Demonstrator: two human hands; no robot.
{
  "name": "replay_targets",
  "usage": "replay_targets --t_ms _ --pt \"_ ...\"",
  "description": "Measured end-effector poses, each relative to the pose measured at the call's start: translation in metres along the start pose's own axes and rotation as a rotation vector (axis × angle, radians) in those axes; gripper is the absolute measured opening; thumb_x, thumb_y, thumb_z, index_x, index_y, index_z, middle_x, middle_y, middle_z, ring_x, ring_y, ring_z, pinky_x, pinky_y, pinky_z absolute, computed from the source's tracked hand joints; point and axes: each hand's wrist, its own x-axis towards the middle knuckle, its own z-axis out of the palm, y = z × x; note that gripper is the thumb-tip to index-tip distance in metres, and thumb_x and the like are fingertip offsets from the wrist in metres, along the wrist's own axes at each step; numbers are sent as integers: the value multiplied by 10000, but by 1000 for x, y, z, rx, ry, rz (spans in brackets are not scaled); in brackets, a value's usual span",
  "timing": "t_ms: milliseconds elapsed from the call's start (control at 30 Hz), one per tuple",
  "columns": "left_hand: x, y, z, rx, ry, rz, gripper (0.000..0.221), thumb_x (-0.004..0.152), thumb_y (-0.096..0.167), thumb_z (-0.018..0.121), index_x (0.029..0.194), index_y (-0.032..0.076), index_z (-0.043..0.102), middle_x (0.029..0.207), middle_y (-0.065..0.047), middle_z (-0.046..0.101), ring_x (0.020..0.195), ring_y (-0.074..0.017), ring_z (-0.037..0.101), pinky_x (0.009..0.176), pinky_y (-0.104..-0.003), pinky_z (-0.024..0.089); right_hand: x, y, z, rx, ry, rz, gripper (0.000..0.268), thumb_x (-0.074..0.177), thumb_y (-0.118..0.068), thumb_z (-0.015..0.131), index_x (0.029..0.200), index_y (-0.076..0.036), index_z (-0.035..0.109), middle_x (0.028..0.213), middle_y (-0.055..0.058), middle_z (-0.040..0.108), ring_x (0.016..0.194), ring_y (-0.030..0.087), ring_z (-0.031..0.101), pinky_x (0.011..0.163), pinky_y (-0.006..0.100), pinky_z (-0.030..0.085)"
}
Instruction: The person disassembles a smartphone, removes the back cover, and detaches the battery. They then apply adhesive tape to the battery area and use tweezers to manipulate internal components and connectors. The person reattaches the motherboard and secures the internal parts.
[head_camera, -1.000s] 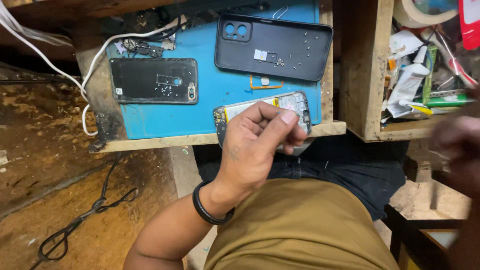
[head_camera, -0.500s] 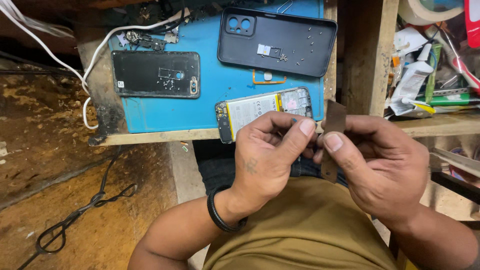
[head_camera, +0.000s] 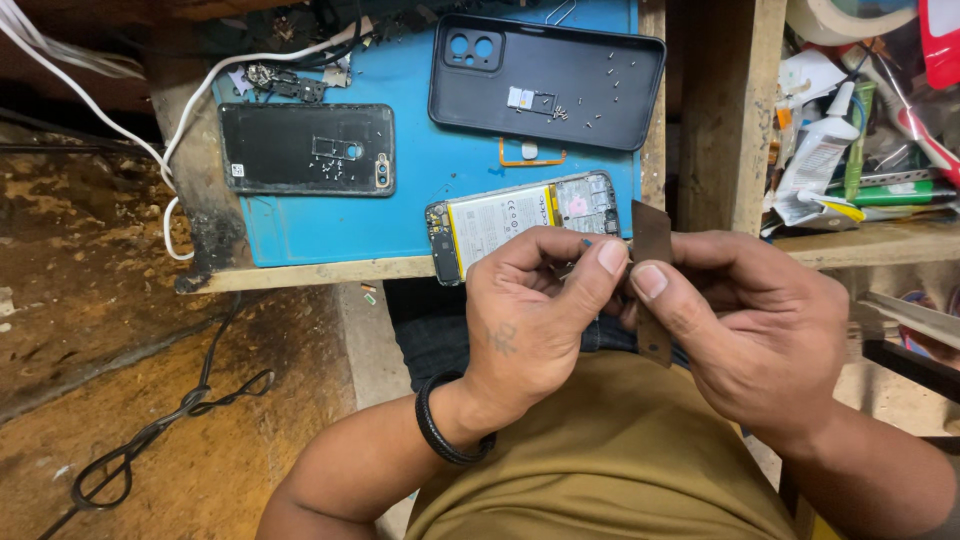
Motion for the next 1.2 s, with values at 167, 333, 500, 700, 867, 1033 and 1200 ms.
replay_targets --t_ms 167,333,500,700,867,1033,1200 --pt "0 2 0 16 -16 14 149 1042 65 682 1068 -81 669 923 -141 727 773 -151 695 710 -292 598 1 0 0 9 0 23 221 982 -53 710 1159 79 696 969 115 763 810 108 716 727 240 604" --pt "0 3 -1 5 -22 10 152 1039 66 680 1079 -81 670 928 -139 728 780 -153 697 718 -293 597 2 0 -1 -15 -6 57 217 977 -55 717 1150 75 706 940 115 765 794 108 715 714 239 599" --pt "0 2 -1 12 -15 5 149 1042 64 681 1073 -82 669 927 -142 726 778 -154 694 712 -296 595 3 2 -2 -2 -10 70 220 965 -60 720 1141 72 703 964 116 766 803 110 720 709 239 600" --pt "0 2 -2 17 -26 17 142 1044 66 678 1072 -73 666 927 -139 726 771 -151 685 704 -291 586 4 4 -2 21 -35 29 198 985 -70 710 1125 68 693 968 113 761 823 112 720 747 245 605" --pt "1 1 -3 15 -28 18 131 1046 64 678 1065 -66 668 920 -135 724 762 -150 679 695 -288 579 5 4 -1 38 -37 30 194 988 -72 713 1124 66 698 959 112 762 824 112 717 748 241 600" --pt "3 0 -4 46 -27 40 124 1042 61 684 1056 -62 682 939 -128 728 767 -149 679 699 -292 579 5 7 -2 -84 -17 31 186 971 -68 734 1101 64 721 933 115 766 808 109 707 732 239 579" --pt "7 2 -9 6 -65 16 180 1055 110 693 1098 -63 718 979 -133 738 838 -159 698 783 -305 585 14 23 -17 332 -86 249 197 975 -54 693 1114 87 696 930 150 743 759 194 711 650 298 576"
